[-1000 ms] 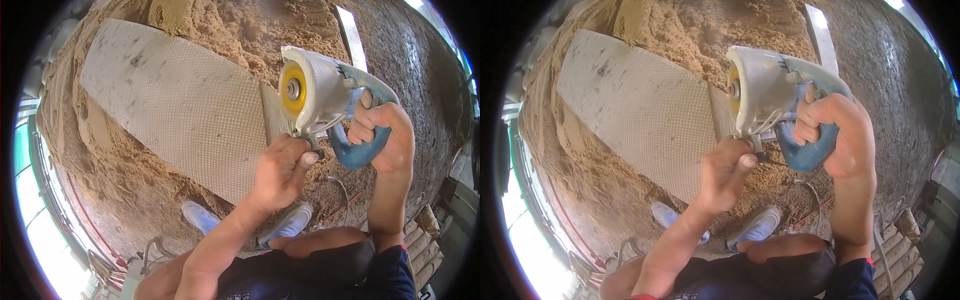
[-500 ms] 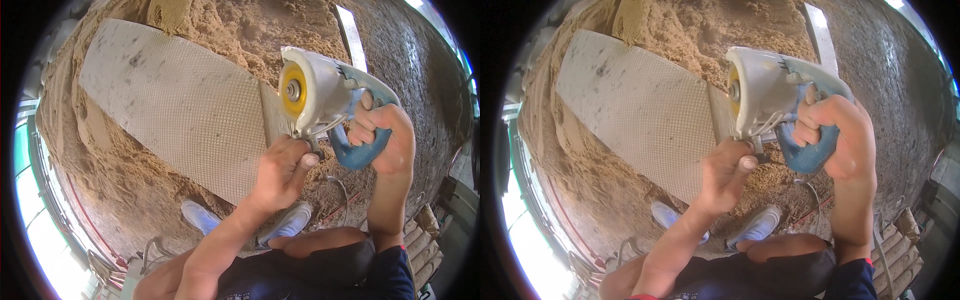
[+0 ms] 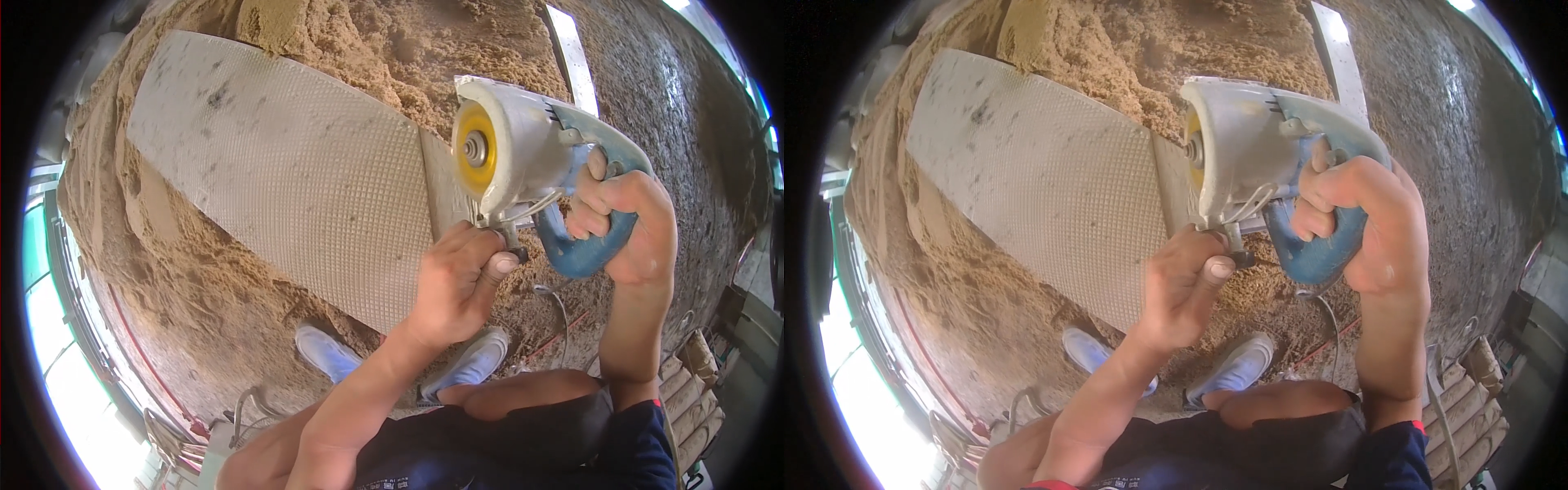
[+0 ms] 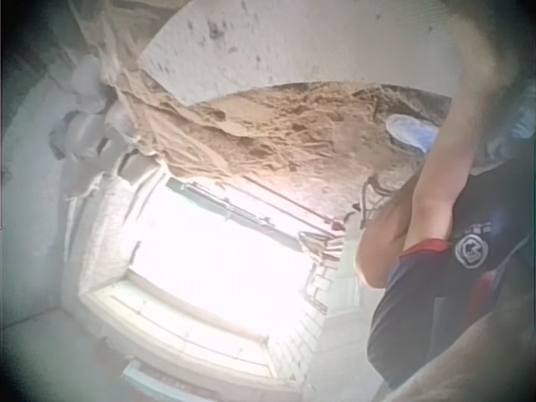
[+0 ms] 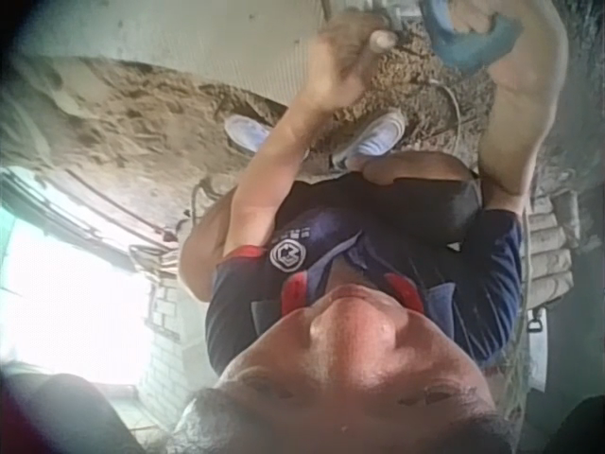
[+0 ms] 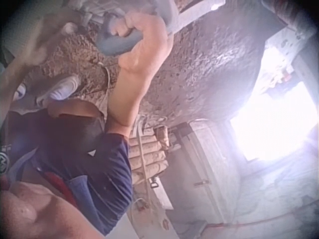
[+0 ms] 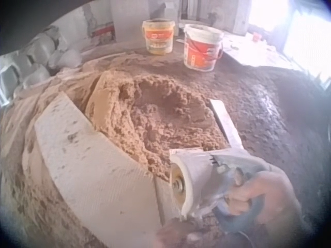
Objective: The person uses a hand-held tile cutter to score and cut a large tile while it is positioned on a pile of sand. They then pick up the cut piece of tile and carry it over to an area where tiling work is in progress.
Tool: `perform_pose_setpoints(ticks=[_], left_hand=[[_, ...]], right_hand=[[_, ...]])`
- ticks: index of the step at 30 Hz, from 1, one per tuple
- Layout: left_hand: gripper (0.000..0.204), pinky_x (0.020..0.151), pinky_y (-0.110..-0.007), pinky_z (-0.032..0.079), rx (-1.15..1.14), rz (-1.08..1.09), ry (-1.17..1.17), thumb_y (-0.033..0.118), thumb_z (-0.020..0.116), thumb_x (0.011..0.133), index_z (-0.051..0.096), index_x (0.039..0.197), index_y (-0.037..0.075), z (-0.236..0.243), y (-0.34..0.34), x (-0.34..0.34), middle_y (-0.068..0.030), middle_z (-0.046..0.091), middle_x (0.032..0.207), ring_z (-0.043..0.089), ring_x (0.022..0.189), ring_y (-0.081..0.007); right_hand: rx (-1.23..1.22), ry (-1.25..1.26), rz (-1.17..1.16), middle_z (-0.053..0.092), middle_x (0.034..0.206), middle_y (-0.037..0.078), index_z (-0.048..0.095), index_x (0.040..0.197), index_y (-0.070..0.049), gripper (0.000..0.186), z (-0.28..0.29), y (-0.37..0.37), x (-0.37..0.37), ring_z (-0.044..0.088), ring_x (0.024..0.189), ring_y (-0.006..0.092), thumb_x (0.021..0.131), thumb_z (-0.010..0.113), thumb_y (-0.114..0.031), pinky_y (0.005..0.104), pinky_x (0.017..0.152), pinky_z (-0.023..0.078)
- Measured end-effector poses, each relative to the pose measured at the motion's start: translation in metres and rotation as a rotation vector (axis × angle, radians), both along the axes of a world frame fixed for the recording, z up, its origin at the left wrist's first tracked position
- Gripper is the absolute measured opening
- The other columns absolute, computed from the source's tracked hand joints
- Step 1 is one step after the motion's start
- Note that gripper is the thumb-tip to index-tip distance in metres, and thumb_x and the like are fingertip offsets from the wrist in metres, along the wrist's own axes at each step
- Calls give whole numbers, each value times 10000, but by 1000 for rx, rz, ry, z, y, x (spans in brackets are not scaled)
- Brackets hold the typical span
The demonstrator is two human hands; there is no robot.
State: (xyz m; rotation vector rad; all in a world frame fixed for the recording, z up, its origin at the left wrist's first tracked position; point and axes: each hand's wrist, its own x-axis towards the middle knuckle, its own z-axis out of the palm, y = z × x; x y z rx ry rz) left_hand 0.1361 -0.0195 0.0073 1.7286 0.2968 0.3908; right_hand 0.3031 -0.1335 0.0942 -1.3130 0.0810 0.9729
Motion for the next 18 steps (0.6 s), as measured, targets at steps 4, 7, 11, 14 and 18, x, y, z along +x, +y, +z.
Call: perform_pose_setpoints(ticks=[4, 7, 11, 14, 18], left_hand=[[126, 677, -438, 450, -13, -22, -1, 125, 653, 898, 614, 898, 5, -2, -4, -1, -144, 597, 777, 542, 741, -362], [131, 685, -438, 454, -31, 8, -18, 135, 655, 897, 615, 902, 11, -2, -8, 0, -148, 596, 779, 546, 748, -364], [127, 689, -440, 457, -8, -17, -2, 138, 653, 900, 616, 902, 17, 0, -1, -2, -151, 596, 785, 551, 754, -363], [129, 689, -441, 457, 5, -15, 7, 141, 650, 902, 613, 896, 18, 0, -2, -2, -152, 596, 788, 553, 757, -361], [126, 688, -441, 456, -38, -4, -14, 130, 656, 896, 607, 886, 14, -1, -8, 0, -151, 596, 789, 553, 760, -363]], right_hand=[[44, 33, -59, 439, 699, 26, 569, 994, 15, 242, 6, -3, -3, 417, 599, 135, 769, 512, -49, 300, 602, 363], [26, -3, -33, 430, 694, 22, 573, 1026, 22, 272, 7, -4, -5, 412, 600, 133, 773, 509, -54, 298, 608, 361], [13, 12, -45, 425, 691, 17, 578, 1050, 29, 298, 5, 1, -5, 404, 594, 131, 772, 505, -53, 297, 609, 358], [23, 14, -33, 420, 692, 14, 580, 1056, 29, 302, 4, 0, -6, 394, 588, 129, 777, 500, -55, 296, 604, 355], [34, 28, -55, 424, 692, 14, 573, 1069, 25, 306, 4, -9, -3, 388, 582, 126, 784, 502, -63, 301, 603, 358]])
